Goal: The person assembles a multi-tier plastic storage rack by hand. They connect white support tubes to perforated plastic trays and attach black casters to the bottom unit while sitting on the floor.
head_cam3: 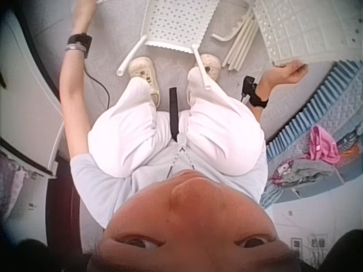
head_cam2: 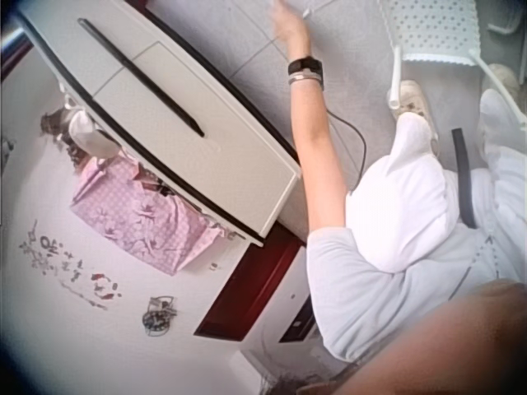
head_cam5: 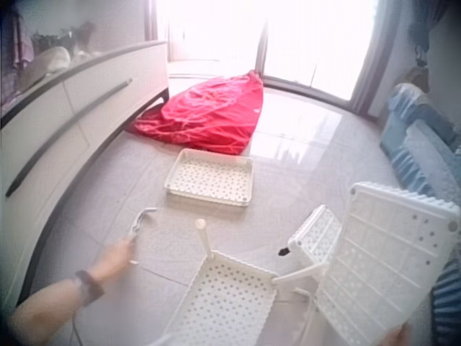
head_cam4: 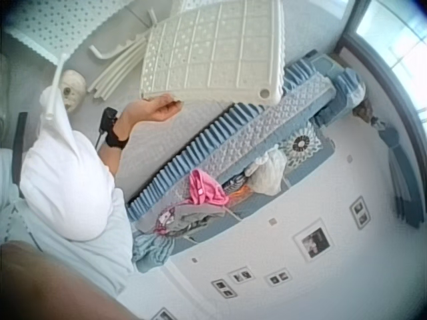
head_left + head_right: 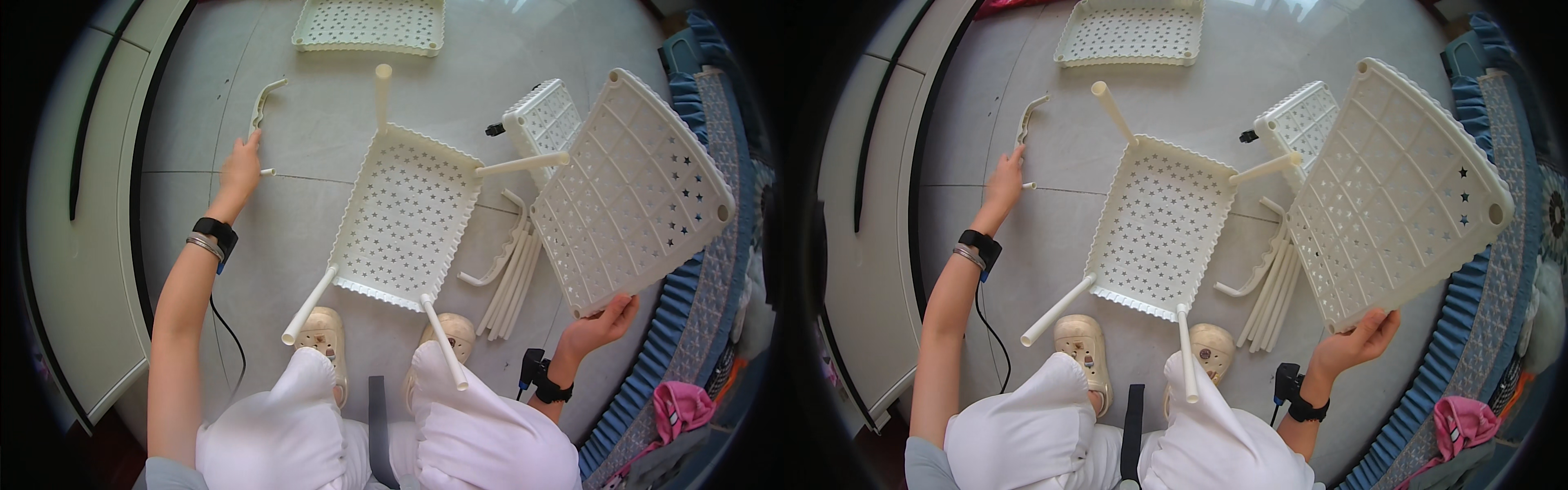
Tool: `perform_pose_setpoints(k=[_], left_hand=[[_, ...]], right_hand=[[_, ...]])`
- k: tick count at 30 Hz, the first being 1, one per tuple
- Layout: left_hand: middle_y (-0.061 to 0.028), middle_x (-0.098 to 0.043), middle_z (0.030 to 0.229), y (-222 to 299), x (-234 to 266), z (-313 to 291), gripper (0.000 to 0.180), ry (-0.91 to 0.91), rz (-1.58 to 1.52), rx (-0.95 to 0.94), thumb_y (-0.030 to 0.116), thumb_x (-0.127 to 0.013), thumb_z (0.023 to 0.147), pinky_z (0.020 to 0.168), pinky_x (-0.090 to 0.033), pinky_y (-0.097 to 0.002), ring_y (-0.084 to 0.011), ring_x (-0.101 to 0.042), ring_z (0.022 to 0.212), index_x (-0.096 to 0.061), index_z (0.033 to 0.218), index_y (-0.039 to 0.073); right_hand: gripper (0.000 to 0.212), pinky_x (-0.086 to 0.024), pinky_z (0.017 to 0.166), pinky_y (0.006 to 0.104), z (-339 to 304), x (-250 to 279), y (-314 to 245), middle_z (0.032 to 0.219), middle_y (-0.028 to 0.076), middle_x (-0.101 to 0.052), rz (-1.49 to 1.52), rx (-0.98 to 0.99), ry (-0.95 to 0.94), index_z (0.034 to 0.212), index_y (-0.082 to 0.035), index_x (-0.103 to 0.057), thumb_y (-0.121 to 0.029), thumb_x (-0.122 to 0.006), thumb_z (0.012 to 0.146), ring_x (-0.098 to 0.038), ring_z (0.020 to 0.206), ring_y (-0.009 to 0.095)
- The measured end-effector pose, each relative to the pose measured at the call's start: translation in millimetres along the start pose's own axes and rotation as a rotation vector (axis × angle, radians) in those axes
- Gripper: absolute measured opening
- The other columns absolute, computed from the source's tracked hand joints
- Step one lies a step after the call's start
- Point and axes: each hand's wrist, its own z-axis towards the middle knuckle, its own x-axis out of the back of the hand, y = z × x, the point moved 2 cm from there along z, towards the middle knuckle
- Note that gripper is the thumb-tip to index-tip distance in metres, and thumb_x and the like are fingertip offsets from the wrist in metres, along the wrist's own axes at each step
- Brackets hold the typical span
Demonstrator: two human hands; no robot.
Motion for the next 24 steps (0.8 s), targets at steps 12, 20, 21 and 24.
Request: perform_pose_setpoints(k=[12,20,21,24], left_hand=[[-0.0202,-0.064,0.078,117,-9,-71,0.038,-0.672,-0.388,-0.238,0.039,-0.053,0.089,0.067,-0.049,-0.0479,-0.0399,-0.061,0.074,-0.055,0.098,0.002],[-0.0234,-0.062,0.074,98,-59,-61,0.028,-0.333,-0.410,-0.312,0.022,-0.051,0.087,0.064,-0.049,-0.0487,-0.0419,-0.060,0.069,-0.054,0.100,-0.004],[-0.0231,-0.063,0.073,97,-60,-56,0.028,-0.264,-0.403,-0.288,0.021,-0.051,0.088,0.061,-0.050,-0.0470,-0.0401,-0.061,0.065,-0.053,0.100,-0.005],[-0.0262,-0.061,0.072,95,-65,-43,0.024,-0.302,-0.578,-0.141,0.017,-0.051,0.088,0.066,-0.051,-0.0483,-0.0441,-0.060,0.071,-0.051,0.093,-0.006]], right_hand=[[0.042,-0.044,0.075,0.0262,3,12,1,0.104,0.012,-0.053,-0.088,0.064,0.021,0.117,0.005,-0.047,-0.032,-0.044,0.097,-0.053,0.090,0.016],[0.048,-0.043,0.085,0.0318,0,19,2,0.112,0.017,-0.051,-0.016,0.032,0.012,0.120,0.006,-0.044,-0.036,-0.045,0.096,-0.052,0.099,0.021],[0.048,-0.043,0.085,0.0318,2,19,3,0.112,0.017,-0.051,-0.017,0.037,0.010,0.120,0.006,-0.044,-0.036,-0.045,0.096,-0.052,0.099,0.021],[0.048,-0.043,0.086,0.0320,10,19,4,0.113,0.017,-0.051,-0.004,0.065,0.002,0.120,0.005,-0.044,-0.037,-0.044,0.096,-0.052,0.100,0.021]])
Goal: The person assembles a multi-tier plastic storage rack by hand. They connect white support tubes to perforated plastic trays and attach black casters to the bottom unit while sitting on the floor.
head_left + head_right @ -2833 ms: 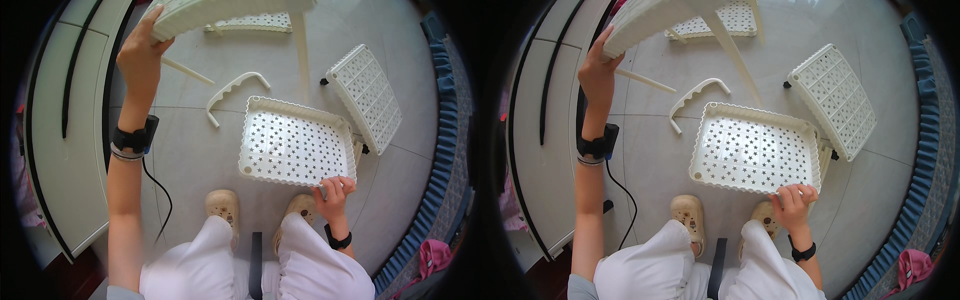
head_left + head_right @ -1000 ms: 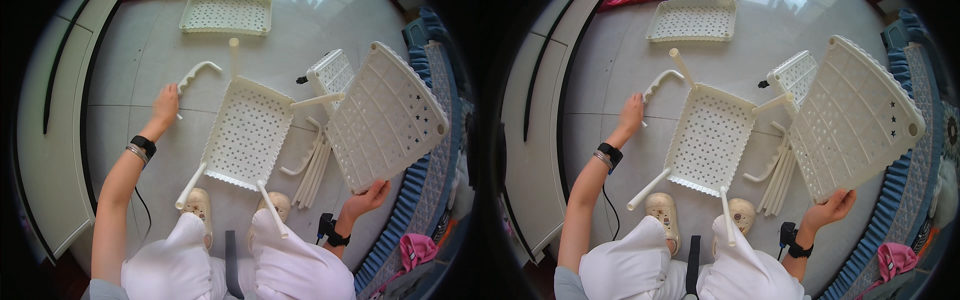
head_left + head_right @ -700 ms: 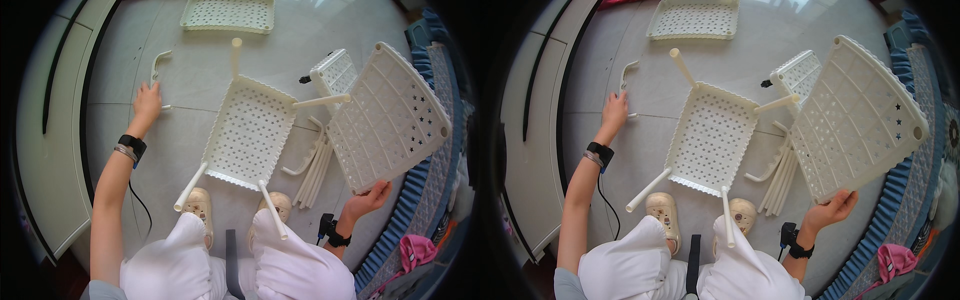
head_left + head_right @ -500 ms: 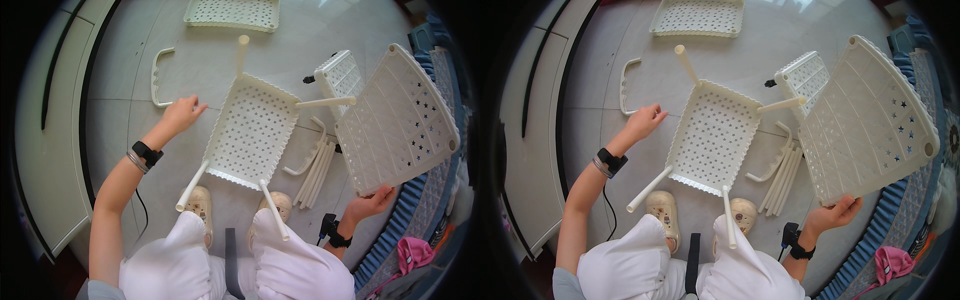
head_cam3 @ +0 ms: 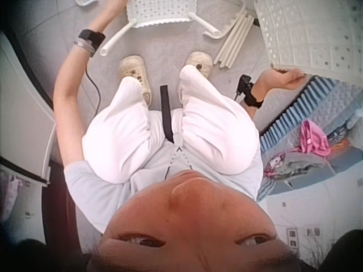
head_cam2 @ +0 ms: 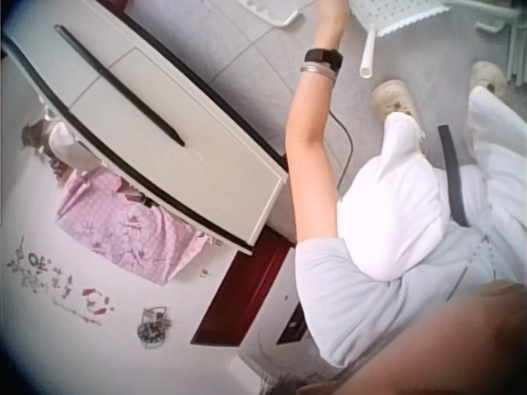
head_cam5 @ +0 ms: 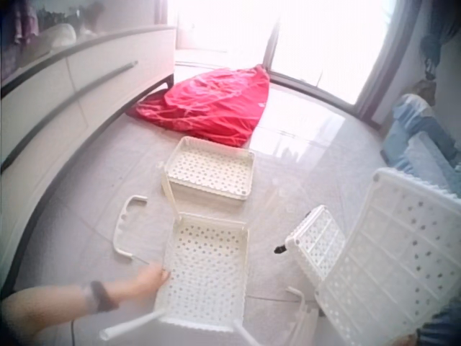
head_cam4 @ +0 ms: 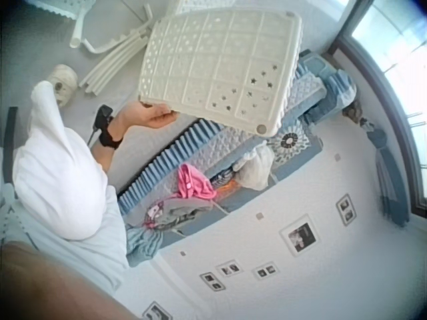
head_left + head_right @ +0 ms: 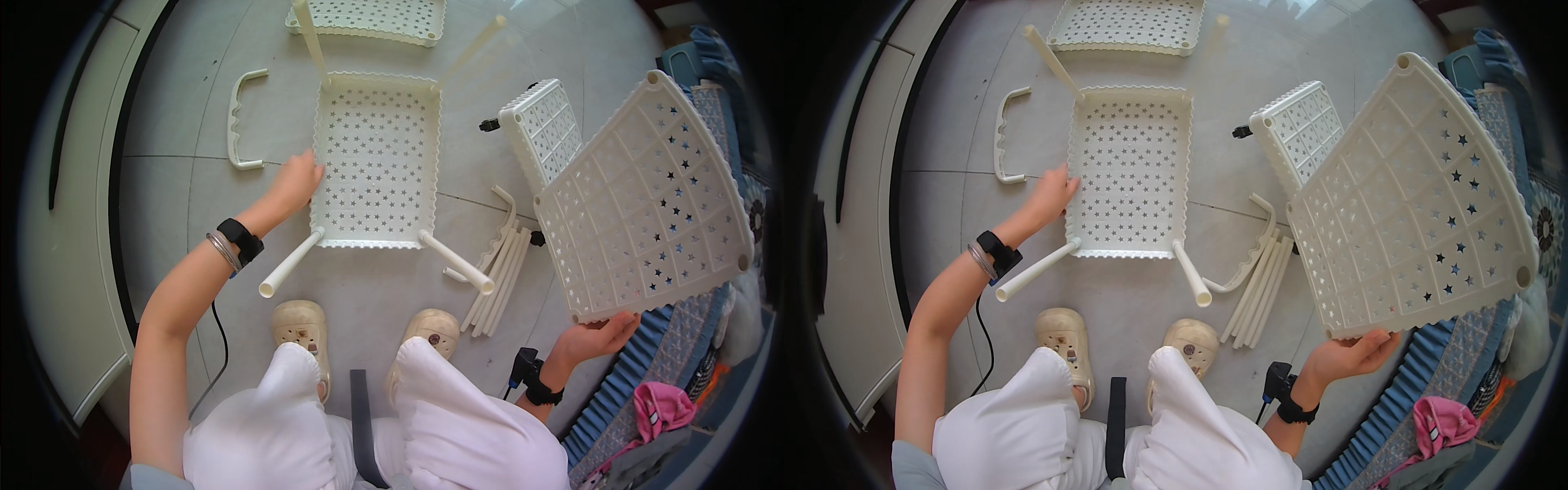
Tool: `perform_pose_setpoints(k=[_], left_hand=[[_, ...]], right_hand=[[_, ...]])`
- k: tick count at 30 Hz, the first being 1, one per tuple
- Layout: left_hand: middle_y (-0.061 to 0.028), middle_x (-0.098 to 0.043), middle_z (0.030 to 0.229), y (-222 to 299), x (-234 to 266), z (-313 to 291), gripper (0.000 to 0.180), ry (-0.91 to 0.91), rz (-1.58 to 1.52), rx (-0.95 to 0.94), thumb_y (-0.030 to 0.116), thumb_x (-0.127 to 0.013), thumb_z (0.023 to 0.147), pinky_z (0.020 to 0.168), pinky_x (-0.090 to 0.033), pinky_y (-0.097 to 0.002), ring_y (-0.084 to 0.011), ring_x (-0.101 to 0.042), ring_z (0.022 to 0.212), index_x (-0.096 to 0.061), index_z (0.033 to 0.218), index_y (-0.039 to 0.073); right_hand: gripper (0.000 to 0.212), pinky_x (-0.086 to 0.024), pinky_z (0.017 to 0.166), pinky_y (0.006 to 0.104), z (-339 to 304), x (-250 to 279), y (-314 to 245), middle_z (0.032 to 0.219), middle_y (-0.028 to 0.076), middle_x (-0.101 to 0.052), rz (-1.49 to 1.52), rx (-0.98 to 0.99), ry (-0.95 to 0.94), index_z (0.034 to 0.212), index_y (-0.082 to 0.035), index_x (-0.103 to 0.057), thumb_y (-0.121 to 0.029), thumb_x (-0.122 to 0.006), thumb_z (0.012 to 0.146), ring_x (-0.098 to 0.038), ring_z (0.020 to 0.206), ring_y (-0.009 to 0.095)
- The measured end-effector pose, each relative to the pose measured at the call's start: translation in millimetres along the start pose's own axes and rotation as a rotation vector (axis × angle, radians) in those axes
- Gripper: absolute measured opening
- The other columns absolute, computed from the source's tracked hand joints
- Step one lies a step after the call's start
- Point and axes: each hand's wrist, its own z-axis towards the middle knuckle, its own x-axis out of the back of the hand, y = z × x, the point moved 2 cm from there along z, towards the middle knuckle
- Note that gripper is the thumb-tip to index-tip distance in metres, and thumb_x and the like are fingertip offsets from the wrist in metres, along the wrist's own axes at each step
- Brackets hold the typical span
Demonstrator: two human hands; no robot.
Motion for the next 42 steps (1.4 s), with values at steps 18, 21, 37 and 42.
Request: perform_pose_setpoints(k=[18,21,37,42], left_hand=[[-0.0139,-0.063,0.074,82,73,-18,0.025,0.249,0.069,-0.269,0.027,-0.048,0.093,0.057,-0.046,-0.0425,-0.0343,-0.060,0.067,-0.054,0.088,0.004],[-0.0137,-0.061,0.072,97,90,-26,0.023,0.243,-0.091,-0.320,0.024,-0.048,0.093,0.057,-0.046,-0.0399,-0.0320,-0.059,0.064,-0.055,0.088,0.003],[-0.0065,-0.052,0.080,136,154,-100,0.066,-0.004,-0.992,-0.398,0.055,-0.044,0.091,0.063,-0.042,-0.0246,-0.0099,-0.049,0.070,-0.038,0.119,-0.004],[0.0023,-0.048,0.072,144,169,-116,0.060,-0.045,-0.959,-0.272,0.055,-0.042,0.092,0.051,-0.033,-0.0186,-0.0026,-0.040,0.058,-0.043,0.120,0.002]], right_hand=[[0.043,-0.043,0.077,0.0242,-2,-19,-1,0.103,0.007,-0.055,-0.185,0.493,-0.187,0.116,0.001,-0.048,-0.035,-0.055,0.093,-0.051,0.091,0.012],[0.050,-0.045,0.081,0.0250,11,-33,-27,0.107,0.009,-0.057,0.137,0.030,-0.126,0.119,0.000,-0.047,-0.043,-0.051,0.093,-0.056,0.094,0.015],[0.046,-0.054,0.082,0.0337,-38,-150,-83,0.116,0.014,-0.060,0.550,-0.929,-0.844,0.125,0.000,-0.048,-0.037,-0.041,0.097,-0.063,0.098,0.022],[0.044,-0.052,0.084,0.0318,-36,-141,-98,0.116,0.013,-0.059,0.513,-0.956,-0.851,0.125,-0.001,-0.048,-0.035,-0.042,0.097,-0.062,0.100,0.020]])
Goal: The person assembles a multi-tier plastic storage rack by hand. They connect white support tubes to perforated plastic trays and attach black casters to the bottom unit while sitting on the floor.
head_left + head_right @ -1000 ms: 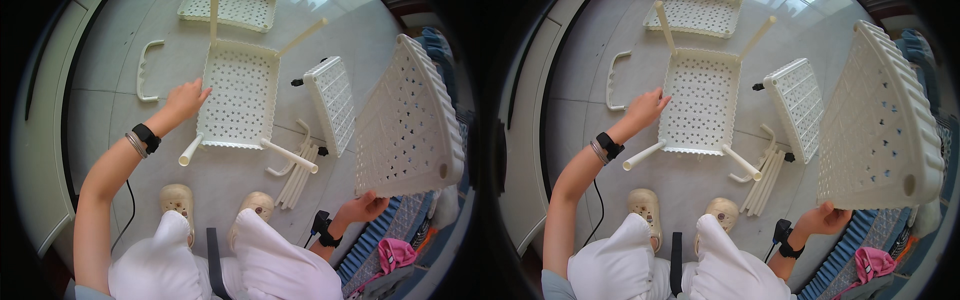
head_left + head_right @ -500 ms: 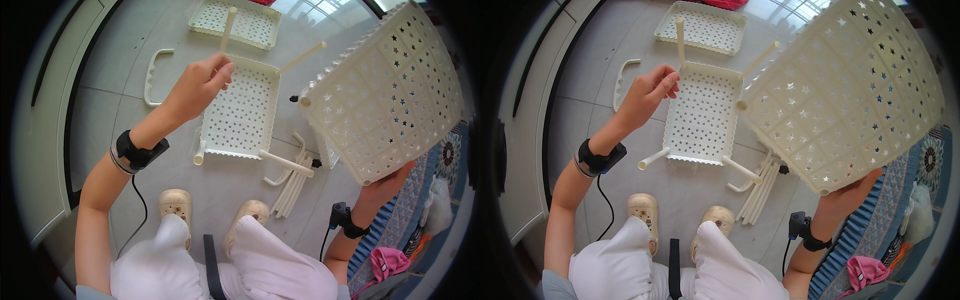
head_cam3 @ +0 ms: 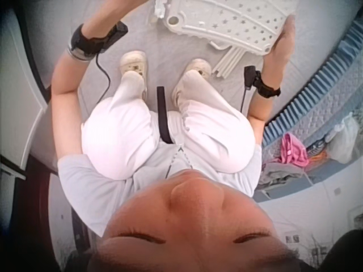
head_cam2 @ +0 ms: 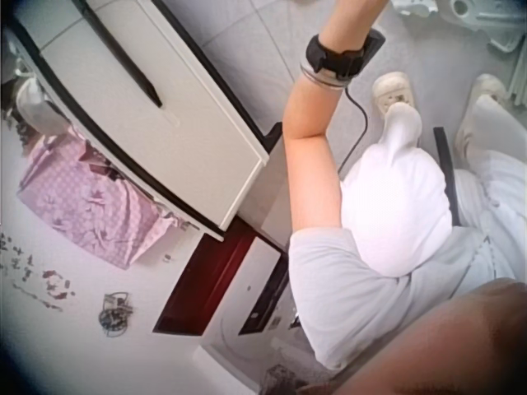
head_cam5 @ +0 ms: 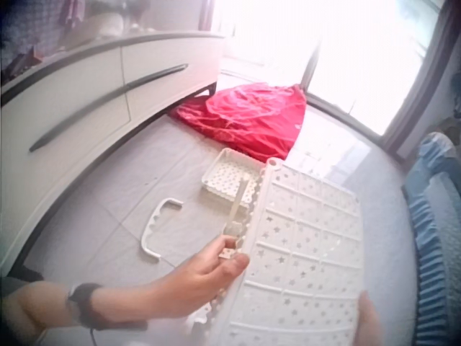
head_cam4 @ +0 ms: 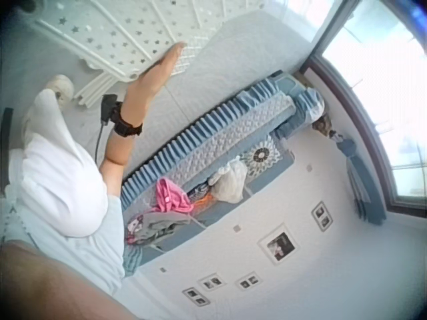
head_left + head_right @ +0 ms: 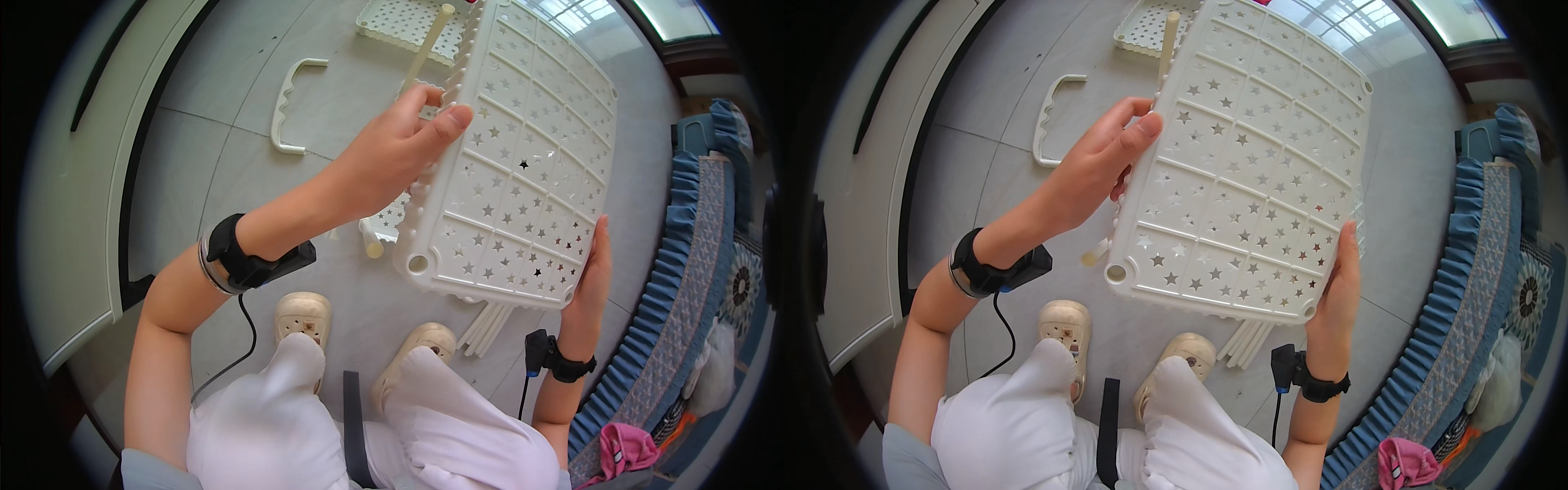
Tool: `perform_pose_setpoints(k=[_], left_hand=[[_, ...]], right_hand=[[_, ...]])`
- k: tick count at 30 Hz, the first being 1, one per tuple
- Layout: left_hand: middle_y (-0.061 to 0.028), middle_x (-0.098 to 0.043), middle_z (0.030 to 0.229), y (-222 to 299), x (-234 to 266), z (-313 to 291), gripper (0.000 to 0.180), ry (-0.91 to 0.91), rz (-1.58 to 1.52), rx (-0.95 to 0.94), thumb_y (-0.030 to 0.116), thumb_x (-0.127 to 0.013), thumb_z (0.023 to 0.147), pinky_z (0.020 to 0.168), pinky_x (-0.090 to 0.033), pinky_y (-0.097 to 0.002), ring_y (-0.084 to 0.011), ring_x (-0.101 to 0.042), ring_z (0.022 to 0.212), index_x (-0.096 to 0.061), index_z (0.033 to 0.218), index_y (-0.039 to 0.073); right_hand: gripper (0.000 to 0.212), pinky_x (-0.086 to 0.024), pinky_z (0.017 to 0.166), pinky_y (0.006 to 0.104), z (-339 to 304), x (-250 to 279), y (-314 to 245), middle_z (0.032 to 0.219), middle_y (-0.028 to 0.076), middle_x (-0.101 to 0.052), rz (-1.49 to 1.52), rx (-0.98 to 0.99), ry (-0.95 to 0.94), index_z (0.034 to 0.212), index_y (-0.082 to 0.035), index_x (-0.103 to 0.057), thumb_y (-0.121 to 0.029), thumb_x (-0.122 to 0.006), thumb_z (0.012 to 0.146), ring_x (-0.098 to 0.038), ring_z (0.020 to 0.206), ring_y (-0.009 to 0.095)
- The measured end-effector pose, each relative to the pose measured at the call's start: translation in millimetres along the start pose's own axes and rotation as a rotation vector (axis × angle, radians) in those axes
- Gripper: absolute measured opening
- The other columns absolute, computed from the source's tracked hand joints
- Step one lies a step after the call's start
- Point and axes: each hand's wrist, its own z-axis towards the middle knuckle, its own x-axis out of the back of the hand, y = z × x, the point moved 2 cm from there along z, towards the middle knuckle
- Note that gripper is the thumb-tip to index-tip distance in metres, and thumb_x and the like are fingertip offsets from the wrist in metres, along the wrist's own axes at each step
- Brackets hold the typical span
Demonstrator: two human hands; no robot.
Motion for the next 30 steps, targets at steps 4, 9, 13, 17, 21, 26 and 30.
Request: perform_pose_setpoints(k=[4,9,13,17,21,26,30], left_hand=[[-0.0014,-0.048,0.070,12,-7,-1,0.067,0.007,-0.004,-0.020,0.055,-0.049,0.089,0.053,-0.038,-0.0231,-0.0068,-0.045,0.063,-0.040,0.116,-0.006],[-0.0005,-0.047,0.068,-3,-17,2,0.064,0.051,-0.034,-0.024,0.055,-0.049,0.089,0.052,-0.037,-0.0227,-0.0062,-0.044,0.060,-0.042,0.112,-0.005],[-0.0008,-0.048,0.068,-17,-11,2,0.061,0.046,-0.061,-0.026,0.054,-0.050,0.089,0.052,-0.037,-0.0223,-0.0063,-0.045,0.061,-0.043,0.108,-0.003],[-0.0028,-0.050,0.071,-21,-1,3,0.059,0.043,-0.045,-0.053,0.053,-0.050,0.089,0.052,-0.038,-0.0221,-0.0067,-0.047,0.061,-0.043,0.107,-0.003],[-0.0064,-0.054,0.078,-23,4,0,0.064,0.054,-0.084,-0.046,0.057,-0.048,0.089,0.054,-0.041,-0.0222,-0.0081,-0.050,0.065,-0.043,0.110,-0.003],[-0.0078,-0.055,0.084,-33,11,-6,0.071,-0.016,-0.067,-0.069,0.061,-0.044,0.088,0.059,-0.044,-0.0232,-0.0099,-0.052,0.071,-0.041,0.117,-0.004],[-0.0105,-0.056,0.096,-38,13,-27,0.066,-0.073,-0.067,-0.022,0.055,-0.039,0.093,0.075,-0.044,-0.0264,-0.0139,-0.053,0.087,-0.042,0.121,-0.005]], right_hand=[[0.045,-0.050,0.083,0.0287,-9,3,-18,0.114,0.012,-0.057,-0.234,0.121,0.000,0.126,0.001,-0.043,-0.029,-0.048,0.093,-0.060,0.100,0.017],[0.053,-0.047,0.084,0.0272,-9,10,-15,0.111,0.012,-0.055,-0.374,0.220,-0.016,0.127,0.002,-0.036,-0.028,-0.055,0.088,-0.058,0.099,0.016],[0.051,-0.049,0.083,0.0277,-4,13,3,0.112,0.013,-0.055,-0.355,0.213,-0.039,0.128,0.001,-0.037,-0.026,-0.053,0.088,-0.059,0.099,0.017],[0.049,-0.051,0.080,0.0277,2,6,15,0.112,0.014,-0.056,-0.325,0.180,-0.058,0.128,0.002,-0.038,-0.026,-0.050,0.089,-0.061,0.096,0.017],[0.050,-0.051,0.079,0.0273,8,9,24,0.112,0.013,-0.056,-0.340,0.175,-0.054,0.128,0.002,-0.038,-0.027,-0.050,0.090,-0.061,0.096,0.016],[0.046,-0.050,0.079,0.0264,8,18,21,0.110,0.013,-0.056,-0.271,0.164,-0.051,0.125,0.003,-0.039,-0.027,-0.050,0.091,-0.061,0.094,0.016],[0.044,-0.049,0.079,0.0261,6,10,14,0.110,0.014,-0.056,-0.353,0.214,-0.084,0.123,0.003,-0.040,-0.027,-0.049,0.091,-0.061,0.093,0.016]])
